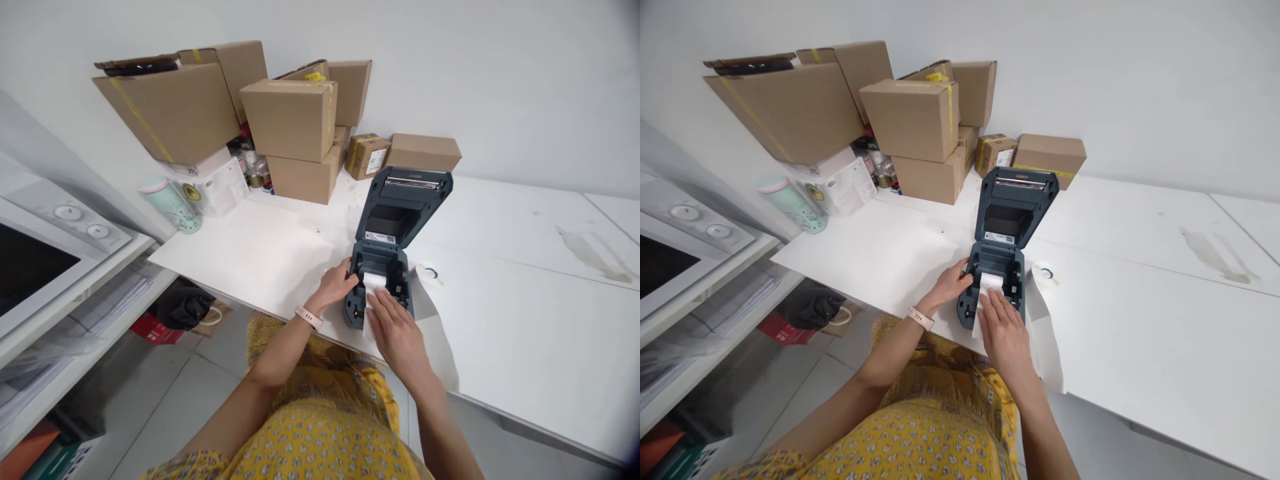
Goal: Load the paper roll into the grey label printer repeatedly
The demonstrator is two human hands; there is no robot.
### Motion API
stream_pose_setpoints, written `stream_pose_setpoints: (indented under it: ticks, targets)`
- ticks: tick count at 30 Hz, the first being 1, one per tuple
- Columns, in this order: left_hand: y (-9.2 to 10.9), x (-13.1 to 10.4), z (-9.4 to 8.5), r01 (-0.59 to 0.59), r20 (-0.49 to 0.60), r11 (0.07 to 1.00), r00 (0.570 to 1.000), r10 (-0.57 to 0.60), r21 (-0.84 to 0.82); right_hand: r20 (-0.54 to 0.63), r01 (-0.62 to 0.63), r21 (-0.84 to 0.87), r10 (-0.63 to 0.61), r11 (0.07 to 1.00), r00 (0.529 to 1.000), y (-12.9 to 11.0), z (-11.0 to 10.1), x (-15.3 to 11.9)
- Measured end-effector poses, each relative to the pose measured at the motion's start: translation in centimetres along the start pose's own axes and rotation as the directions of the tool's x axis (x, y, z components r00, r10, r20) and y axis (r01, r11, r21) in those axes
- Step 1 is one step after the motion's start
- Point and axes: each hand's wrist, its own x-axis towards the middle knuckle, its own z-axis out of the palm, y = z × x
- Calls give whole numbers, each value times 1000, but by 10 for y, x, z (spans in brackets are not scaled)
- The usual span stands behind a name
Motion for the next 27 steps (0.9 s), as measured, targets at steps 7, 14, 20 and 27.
stream_pose_setpoints:
  ticks: [7, 14, 20, 27]
  targets:
    - [-1, -2, 3, 23, -10, 996, 1000, -24, -91, 34, 12, 154, -17, 988, 999, 2, -13, -6]
    - [-6, -2, 6, 33, -6, 988, 999, -35, -148, 136, 30, 237, -64, 971, 989, 8, -26, -8]
    - [-8, -2, 8, 4, -31, 984, 999, -10, -176, 164, 131, 147, -155, 980, 974, 18, -14, -16]
    - [-7, -4, 7, 7, -16, 977, 1000, -11, -211, 72, 157, 201, -175, 967, 982, 24, -14, -15]
